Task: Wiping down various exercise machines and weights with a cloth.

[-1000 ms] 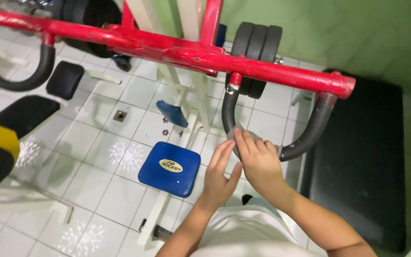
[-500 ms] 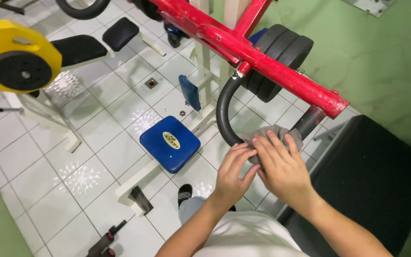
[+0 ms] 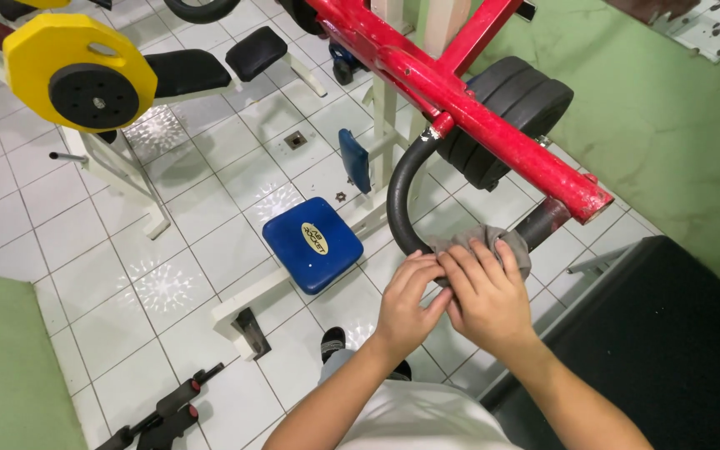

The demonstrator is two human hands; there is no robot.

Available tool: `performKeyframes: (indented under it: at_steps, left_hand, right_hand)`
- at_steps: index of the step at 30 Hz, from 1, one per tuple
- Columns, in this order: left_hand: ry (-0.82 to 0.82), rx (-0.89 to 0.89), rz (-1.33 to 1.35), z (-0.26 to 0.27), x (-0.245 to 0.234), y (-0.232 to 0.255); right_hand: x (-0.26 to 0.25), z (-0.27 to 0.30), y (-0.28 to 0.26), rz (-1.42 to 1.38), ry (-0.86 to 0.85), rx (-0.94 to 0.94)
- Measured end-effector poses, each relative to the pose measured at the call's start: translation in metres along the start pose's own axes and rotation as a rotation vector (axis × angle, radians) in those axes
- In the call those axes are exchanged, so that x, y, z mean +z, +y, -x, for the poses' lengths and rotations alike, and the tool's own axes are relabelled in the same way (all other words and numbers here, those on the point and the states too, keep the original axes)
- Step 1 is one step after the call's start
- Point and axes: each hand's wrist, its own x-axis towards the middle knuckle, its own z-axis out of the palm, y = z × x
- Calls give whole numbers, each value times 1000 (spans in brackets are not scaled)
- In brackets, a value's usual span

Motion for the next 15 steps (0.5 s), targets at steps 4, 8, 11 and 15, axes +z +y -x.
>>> performKeyframes:
  at_steps: [4, 8, 11, 15]
  left_hand:
    - [-25, 83, 33, -17, 16, 6]
    - [-24, 125, 43, -30, 43, 12]
    - [-77, 107, 3, -26, 40, 12]
    - [-44, 126, 34, -14, 22, 5]
  right_hand:
    - [-2, 6, 31, -93, -6, -33]
    - [-15, 4, 55, -147, -19, 37]
    - [-10, 10, 47, -176, 34, 86]
    - [20, 38, 25, -170, 142, 118]
